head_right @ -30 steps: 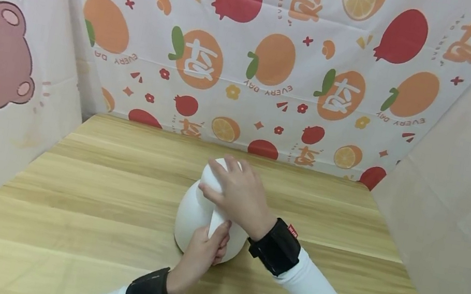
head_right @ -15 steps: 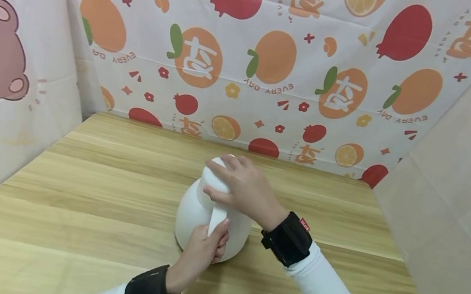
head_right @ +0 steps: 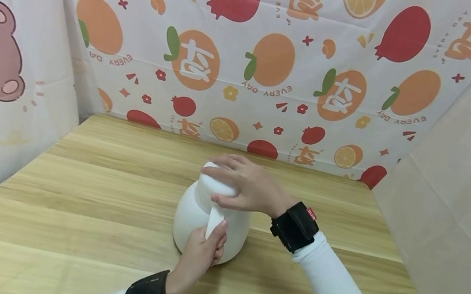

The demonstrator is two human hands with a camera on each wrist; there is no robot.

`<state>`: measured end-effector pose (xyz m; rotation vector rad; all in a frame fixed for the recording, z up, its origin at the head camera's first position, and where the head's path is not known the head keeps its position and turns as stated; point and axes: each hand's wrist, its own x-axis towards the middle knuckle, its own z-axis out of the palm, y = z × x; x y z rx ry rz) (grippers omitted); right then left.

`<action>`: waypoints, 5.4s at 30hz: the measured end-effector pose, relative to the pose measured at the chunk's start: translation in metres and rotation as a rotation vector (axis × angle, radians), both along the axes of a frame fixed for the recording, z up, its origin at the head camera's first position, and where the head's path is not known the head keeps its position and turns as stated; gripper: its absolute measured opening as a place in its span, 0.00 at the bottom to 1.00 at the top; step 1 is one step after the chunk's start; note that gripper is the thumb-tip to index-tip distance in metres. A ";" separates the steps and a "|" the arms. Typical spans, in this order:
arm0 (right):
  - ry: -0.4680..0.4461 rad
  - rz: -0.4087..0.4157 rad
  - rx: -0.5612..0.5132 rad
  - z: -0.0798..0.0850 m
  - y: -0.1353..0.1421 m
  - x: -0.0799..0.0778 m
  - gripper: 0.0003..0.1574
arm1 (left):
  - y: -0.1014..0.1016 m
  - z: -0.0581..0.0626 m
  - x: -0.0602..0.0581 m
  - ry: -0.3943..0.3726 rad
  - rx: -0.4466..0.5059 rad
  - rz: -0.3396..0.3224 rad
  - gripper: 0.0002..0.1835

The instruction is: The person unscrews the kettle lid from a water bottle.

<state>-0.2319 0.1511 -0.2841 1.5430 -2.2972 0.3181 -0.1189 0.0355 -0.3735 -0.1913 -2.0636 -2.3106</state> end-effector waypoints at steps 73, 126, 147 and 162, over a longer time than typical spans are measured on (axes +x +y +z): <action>0.284 -0.365 -0.285 -0.017 -0.027 0.042 0.22 | 0.004 0.001 0.005 -0.017 0.048 0.004 0.28; 0.321 -0.472 -0.142 -0.001 -0.041 0.048 0.29 | 0.004 0.001 -0.001 -0.029 0.083 0.005 0.24; 0.192 -0.201 -0.228 -0.015 -0.014 0.024 0.31 | 0.005 0.000 0.001 -0.022 0.049 0.014 0.28; -0.196 0.044 -0.251 -0.015 0.006 0.006 0.26 | 0.005 0.000 0.001 0.002 -0.002 0.033 0.27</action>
